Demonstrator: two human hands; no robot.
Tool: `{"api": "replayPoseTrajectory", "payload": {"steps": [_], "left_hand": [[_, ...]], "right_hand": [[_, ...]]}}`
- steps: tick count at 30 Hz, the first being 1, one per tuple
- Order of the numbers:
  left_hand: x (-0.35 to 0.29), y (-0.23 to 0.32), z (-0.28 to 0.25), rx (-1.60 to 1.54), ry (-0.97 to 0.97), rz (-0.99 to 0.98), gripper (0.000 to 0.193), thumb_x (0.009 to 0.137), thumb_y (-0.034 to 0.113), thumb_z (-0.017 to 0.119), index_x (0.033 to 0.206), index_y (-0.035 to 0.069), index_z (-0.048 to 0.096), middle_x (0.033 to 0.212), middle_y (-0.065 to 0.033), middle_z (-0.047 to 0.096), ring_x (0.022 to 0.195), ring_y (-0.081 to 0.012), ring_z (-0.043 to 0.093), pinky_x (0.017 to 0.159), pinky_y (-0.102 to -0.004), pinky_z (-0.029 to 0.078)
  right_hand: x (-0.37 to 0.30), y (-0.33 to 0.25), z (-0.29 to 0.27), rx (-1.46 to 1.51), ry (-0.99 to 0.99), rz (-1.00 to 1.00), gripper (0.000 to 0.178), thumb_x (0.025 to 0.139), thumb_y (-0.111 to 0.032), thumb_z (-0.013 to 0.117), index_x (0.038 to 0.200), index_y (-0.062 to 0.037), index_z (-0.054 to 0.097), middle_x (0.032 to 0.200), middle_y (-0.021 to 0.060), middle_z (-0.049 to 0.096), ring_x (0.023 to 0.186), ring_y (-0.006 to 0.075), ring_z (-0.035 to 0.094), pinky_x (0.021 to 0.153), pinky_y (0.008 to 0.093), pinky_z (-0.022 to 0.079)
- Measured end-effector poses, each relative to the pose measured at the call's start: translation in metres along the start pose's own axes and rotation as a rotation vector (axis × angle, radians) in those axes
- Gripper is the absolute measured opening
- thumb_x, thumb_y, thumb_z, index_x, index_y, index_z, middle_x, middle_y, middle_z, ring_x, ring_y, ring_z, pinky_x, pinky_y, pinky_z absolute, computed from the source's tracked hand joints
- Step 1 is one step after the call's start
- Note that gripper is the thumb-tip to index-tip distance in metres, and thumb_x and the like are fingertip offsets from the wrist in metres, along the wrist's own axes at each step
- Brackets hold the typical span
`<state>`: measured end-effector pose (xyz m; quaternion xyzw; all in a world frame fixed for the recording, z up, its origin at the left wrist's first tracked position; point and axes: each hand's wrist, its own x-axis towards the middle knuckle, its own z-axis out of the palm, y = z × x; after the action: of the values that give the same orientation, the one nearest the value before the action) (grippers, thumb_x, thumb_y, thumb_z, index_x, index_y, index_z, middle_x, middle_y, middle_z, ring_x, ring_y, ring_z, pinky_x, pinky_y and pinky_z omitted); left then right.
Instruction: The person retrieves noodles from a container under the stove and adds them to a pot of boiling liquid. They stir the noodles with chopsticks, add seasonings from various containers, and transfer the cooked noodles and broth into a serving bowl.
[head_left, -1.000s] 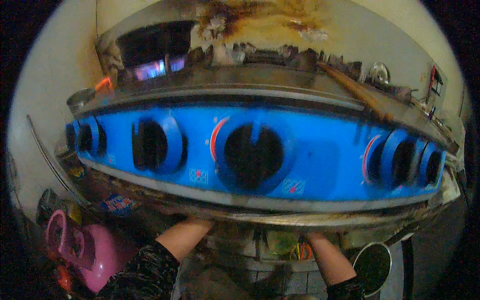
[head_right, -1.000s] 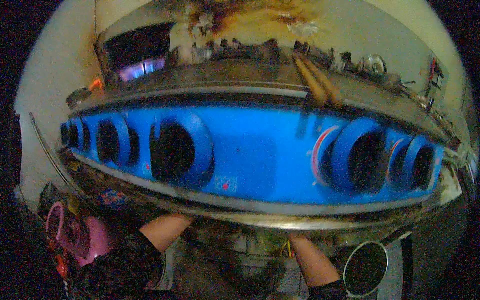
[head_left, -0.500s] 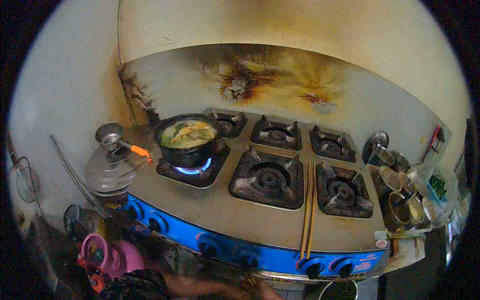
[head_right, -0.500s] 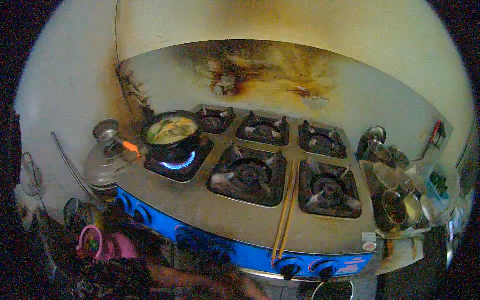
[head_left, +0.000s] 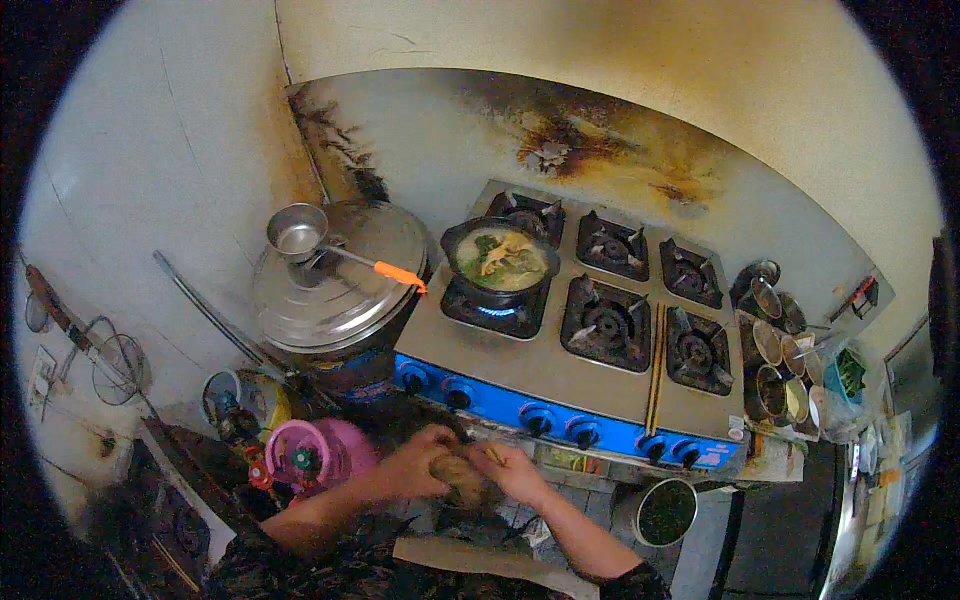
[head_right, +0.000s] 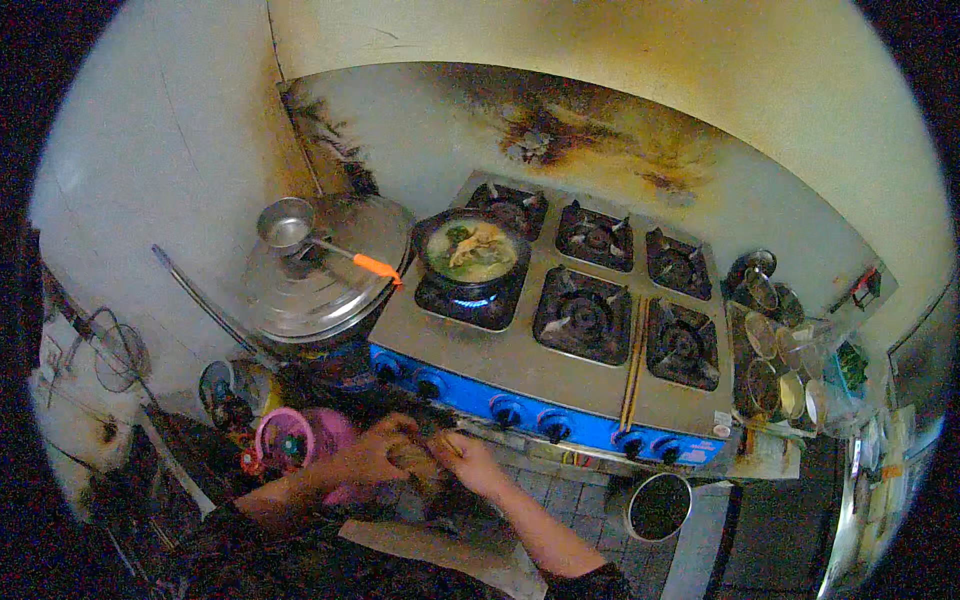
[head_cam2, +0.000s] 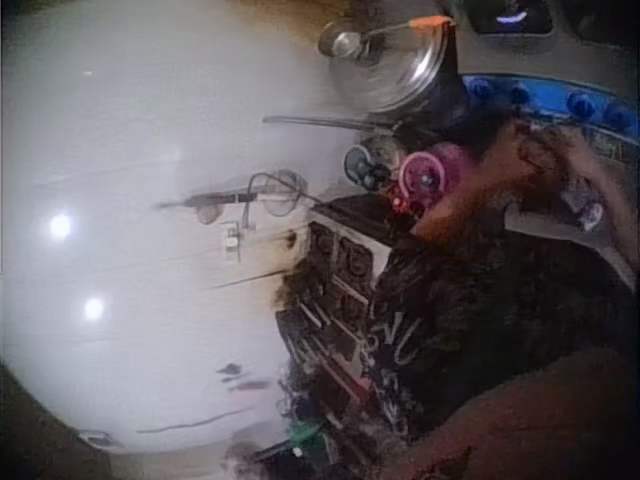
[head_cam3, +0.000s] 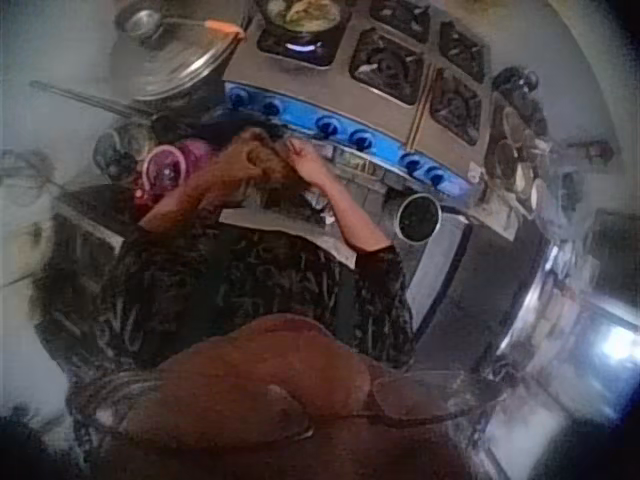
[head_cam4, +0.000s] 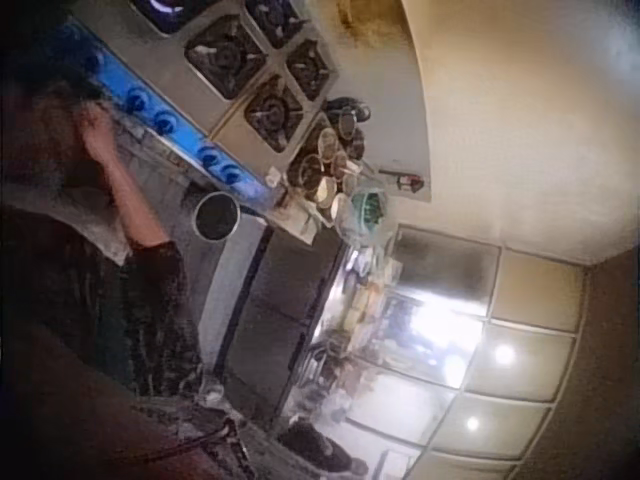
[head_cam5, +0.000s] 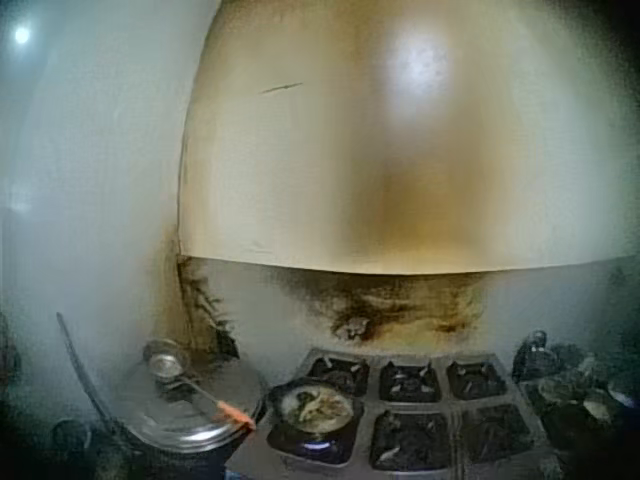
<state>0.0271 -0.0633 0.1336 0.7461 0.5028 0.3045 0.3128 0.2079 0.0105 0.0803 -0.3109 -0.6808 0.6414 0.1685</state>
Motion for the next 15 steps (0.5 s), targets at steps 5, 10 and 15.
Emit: {"api": "replayPoseTrajectory", "payload": {"steps": [5, 10, 15], "left_hand": [[-0.042, 0.012, -0.048, 0.149, 0.291, -0.228, 0.039, 0.057, 0.012, 0.067, 0.093, 0.004, 0.053, 0.092, -0.0113, 0.054, 0.088, -0.0265, 0.052, 0.077, -0.033, 0.042], [-0.051, 0.022, -0.087, 0.141, 0.85, -0.324, 0.041, 0.059, -0.002, 0.059, 0.098, 0.004, 0.049, 0.09, -0.0063, 0.055, 0.086, -0.0204, 0.053, 0.078, -0.029, 0.042], [-0.054, 0.032, -0.14, -0.271, 1.204, -0.279, 0.045, 0.059, -0.01, 0.045, 0.103, 0.002, 0.047, 0.096, -0.0065, 0.053, 0.088, -0.0162, 0.053, 0.077, -0.0268, 0.043]], "right_hand": [[-0.002, -0.052, 0.027, -0.041, -0.018, -0.199, 0.027, 0.086, -0.026, 0.045, 0.101, -0.0064, 0.056, 0.079, 0.0028, 0.057, 0.072, 0.0088, 0.049, 0.067, 0.0246, 0.041], [-0.008, -0.101, -0.012, -0.023, 0.045, -0.099, 0.042, 0.088, -0.038, 0.034, 0.093, -0.0069, 0.06, 0.052, -0.0016, 0.045, 0.049, 0.0062, 0.04, 0.047, 0.0208, 0.033], [-0.028, -0.149, -0.096, 0.117, 0.445, -0.289, 0.059, 0.087, -0.049, 0.024, 0.082, -0.0009, 0.058, 0.071, 0.0063, 0.058, 0.068, 0.0138, 0.052, 0.065, 0.0258, 0.04]]}}
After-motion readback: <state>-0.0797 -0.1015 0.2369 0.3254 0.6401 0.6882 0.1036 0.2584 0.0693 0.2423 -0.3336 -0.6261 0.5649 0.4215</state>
